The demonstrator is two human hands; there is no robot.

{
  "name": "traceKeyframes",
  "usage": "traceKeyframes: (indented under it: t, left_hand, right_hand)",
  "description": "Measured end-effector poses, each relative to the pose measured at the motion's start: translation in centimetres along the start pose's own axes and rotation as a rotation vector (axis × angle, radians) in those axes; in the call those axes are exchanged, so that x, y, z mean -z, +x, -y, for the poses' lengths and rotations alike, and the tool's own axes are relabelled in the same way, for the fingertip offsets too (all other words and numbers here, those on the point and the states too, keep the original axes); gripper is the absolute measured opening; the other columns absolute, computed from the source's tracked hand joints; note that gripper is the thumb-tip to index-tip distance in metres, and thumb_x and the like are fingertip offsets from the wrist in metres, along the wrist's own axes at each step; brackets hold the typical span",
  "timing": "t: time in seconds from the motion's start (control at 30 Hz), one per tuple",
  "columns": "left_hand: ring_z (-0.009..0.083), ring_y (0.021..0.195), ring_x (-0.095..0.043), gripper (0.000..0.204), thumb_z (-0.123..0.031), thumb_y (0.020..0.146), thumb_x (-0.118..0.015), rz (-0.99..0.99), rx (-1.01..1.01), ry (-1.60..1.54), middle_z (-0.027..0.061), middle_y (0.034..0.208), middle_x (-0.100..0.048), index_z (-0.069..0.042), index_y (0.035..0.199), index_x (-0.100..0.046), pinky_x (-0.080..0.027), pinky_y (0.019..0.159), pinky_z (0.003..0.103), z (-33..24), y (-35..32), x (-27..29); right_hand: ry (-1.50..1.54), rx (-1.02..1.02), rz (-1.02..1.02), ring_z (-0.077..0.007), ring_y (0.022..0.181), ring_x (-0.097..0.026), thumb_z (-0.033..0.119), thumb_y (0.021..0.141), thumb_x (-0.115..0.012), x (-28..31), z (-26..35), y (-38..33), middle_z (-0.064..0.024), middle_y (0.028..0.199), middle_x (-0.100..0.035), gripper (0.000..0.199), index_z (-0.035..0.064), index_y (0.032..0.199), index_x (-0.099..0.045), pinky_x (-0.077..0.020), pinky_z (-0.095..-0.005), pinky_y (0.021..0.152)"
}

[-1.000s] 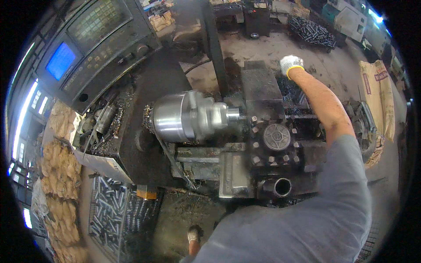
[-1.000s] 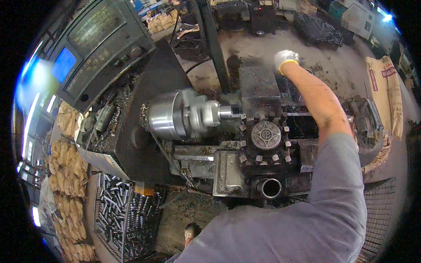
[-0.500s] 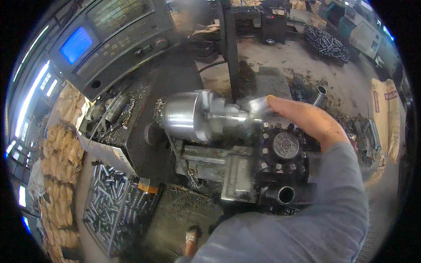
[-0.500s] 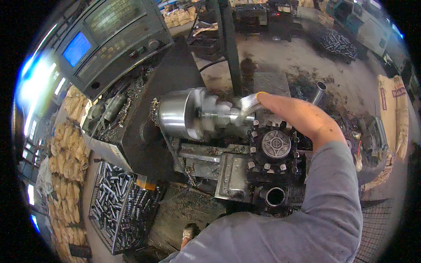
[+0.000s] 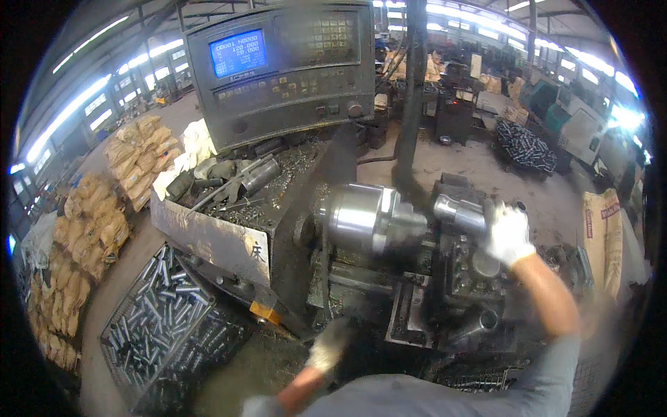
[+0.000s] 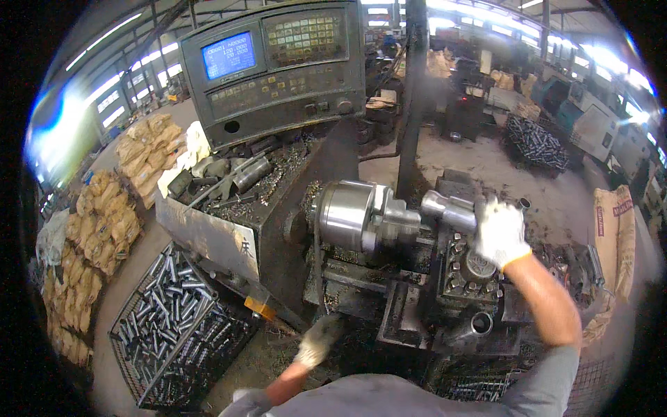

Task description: The person repeatedly picks up cylindrical metal parts from a wire basket, inserts them into a lathe chuck, and removes them after a brief machine cycle. The person then places the processed parts into a second wire basket. This cycle is repeated continuously.

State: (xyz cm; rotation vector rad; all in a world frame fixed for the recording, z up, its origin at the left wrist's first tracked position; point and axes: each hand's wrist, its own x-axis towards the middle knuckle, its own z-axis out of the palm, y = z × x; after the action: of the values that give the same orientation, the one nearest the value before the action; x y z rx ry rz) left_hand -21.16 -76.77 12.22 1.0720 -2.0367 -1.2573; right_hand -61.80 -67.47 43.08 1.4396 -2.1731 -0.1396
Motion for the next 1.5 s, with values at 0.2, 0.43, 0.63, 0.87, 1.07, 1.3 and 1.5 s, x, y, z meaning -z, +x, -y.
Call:
traceKeyframes:
  t: [0.2,0.43,0.63,0.87,1.07,1.3,1.5]
  left_hand:
    - [0.024,0.117,-0.063,0.04,-0.034,0.097,-0.074,0.308,0.299,-1.274,0.0056,0.126,-0.067,-0.011,0.128,-0.065,-0.051,0.103,0.044,-15.4,6.4,-6.9]
    - [0.0267,0.115,-0.066,0.041,-0.03,0.101,-0.068,0.519,0.553,-0.925,0.0058,0.126,-0.07,-0.01,0.137,-0.064,-0.051,0.104,0.044,-6.2,5.2,-10.8]
    - [0.0287,0.104,-0.069,0.036,-0.034,0.103,-0.06,0.51,0.789,-1.429,0.0104,0.111,-0.071,-0.007,0.126,-0.064,-0.058,0.093,0.046,-5.2,4.2,-9.9]
    - [0.0281,0.095,-0.072,0.036,-0.04,0.109,-0.053,0.411,0.801,-1.452,0.009,0.105,-0.072,-0.008,0.122,-0.064,-0.062,0.086,0.048,-6.5,3.3,-7.0]
    - [0.0251,0.095,-0.073,0.047,-0.05,0.109,-0.052,0.689,0.685,-1.191,0.0091,0.111,-0.073,-0.009,0.129,-0.064,-0.062,0.083,0.042,-9.2,2.1,-4.8]
    - [0.0196,0.1,-0.07,0.047,-0.044,0.107,-0.057,0.611,0.798,-1.191,0.0052,0.116,-0.071,-0.006,0.135,-0.062,-0.059,0.087,0.036,-11.5,1.5,-3.8]
    - [0.0248,0.085,-0.073,0.049,-0.05,0.104,-0.06,0.373,0.62,-1.025,0.0103,0.1,-0.075,-0.006,0.124,-0.067,-0.062,0.078,0.04,-6.2,5.9,-2.3]
  right_hand:
    - [0.468,0.061,-0.007,-0.0391,0.082,-0.071,0.034,0.077,-0.085,2.3,13.0,-12.3,-0.0208,0.106,-0.062,0.085,0.0037,0.147,-0.047,-0.057,-0.0524,0.065]
    - [1.425,-0.043,0.215,-0.0247,0.13,-0.058,0.035,0.088,-0.078,-12.2,20.2,-21.8,-0.0208,0.14,-0.062,0.073,0.0026,0.148,-0.051,-0.0489,-0.0403,0.109]
    - [1.221,-0.439,0.746,-0.0245,0.077,-0.069,0.043,0.069,-0.09,-13.0,11.5,-32.4,-0.0187,0.091,-0.075,0.069,-0.0042,0.115,-0.07,-0.0542,-0.0409,0.07]
    - [0.29,-0.941,1.124,-0.0374,0.103,-0.074,0.039,0.071,-0.089,0.0,-5.4,-49.4,-0.0221,0.119,-0.074,0.073,0.0065,0.133,-0.067,-0.0588,-0.0457,0.093]
    - [1.054,-0.641,0.368,-0.0307,0.099,-0.074,0.035,0.079,-0.085,-7.3,4.6,-28.3,-0.0196,0.109,-0.076,0.062,0.0034,0.129,-0.066,-0.0577,-0.0419,0.086]
    - [1.001,0.046,0.108,-0.038,0.112,-0.071,0.027,0.082,-0.079,-5.4,14.2,-21.5,-0.0168,0.133,-0.068,0.055,0.0157,0.134,-0.067,-0.0603,-0.0459,0.09]
    - [0.688,-0.173,0.464,-0.0414,0.097,-0.073,0.025,0.09,-0.07,-13.1,19.6,-17.5,-0.0182,0.106,-0.076,0.048,0.0053,0.134,-0.063,-0.0594,-0.0509,0.08]
